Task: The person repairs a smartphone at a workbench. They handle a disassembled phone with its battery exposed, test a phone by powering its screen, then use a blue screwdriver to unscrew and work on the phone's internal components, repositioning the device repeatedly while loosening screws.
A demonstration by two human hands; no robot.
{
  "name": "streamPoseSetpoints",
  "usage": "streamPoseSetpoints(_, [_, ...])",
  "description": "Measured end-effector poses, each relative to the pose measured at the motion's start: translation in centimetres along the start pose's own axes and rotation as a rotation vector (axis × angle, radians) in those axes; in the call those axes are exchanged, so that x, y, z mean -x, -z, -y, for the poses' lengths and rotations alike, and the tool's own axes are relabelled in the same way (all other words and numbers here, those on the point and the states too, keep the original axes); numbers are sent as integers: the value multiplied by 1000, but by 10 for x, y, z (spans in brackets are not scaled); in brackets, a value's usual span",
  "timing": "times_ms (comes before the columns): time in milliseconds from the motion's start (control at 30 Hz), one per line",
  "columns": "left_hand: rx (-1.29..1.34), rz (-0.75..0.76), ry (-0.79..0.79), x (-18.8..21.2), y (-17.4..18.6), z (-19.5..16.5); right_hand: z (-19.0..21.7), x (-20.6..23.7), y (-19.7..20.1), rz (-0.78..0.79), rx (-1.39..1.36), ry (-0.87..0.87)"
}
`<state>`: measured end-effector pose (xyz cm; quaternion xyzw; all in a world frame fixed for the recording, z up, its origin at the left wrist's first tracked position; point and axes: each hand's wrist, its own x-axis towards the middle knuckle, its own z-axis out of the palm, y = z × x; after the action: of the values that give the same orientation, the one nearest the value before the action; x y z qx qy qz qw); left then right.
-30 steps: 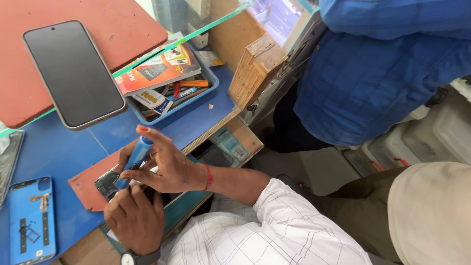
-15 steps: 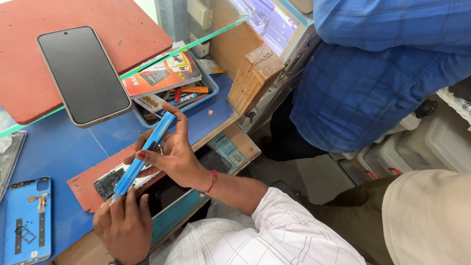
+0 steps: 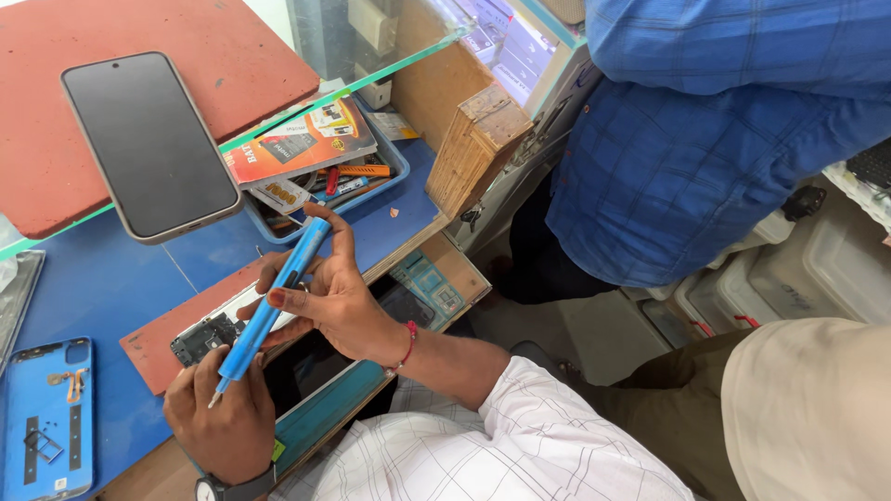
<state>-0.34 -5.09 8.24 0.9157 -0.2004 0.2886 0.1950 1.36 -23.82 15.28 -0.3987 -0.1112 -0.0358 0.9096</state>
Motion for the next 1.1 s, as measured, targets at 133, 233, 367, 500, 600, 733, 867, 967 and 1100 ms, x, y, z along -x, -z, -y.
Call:
streamPoseSetpoints(133, [72,-50,-28,-3,13,-7,-5,-2,-8,-90,64,-16])
streamPoseSetpoints(233, [234,-51,-32,11,27,-3,-17,-2,-12,-158,236,18])
streamPoseSetpoints(367, [444,-41,-114,43,35,12,-48,-12,-25,-175,572,162])
streamPoseSetpoints(500, [522,-29,-31,72,42,33,-93,-27,-61,115,511,134])
streamPoseSetpoints(600, [568,-82,127,83,52,51,-131,-53,-86,268,596,268])
streamPoseSetpoints(733, [706,-130,343,90,59,62,-161,-75,-95,375,642,345])
streamPoseSetpoints(867, [986,-158,649,101,60,80,-186,-84,-95,404,662,310])
streamPoseSetpoints(967, [1165,-172,851,104,58,92,-192,-85,-100,412,666,284])
streamPoseSetpoints(1100, [1451,-351,831,93,61,103,-176,-82,-109,354,579,249])
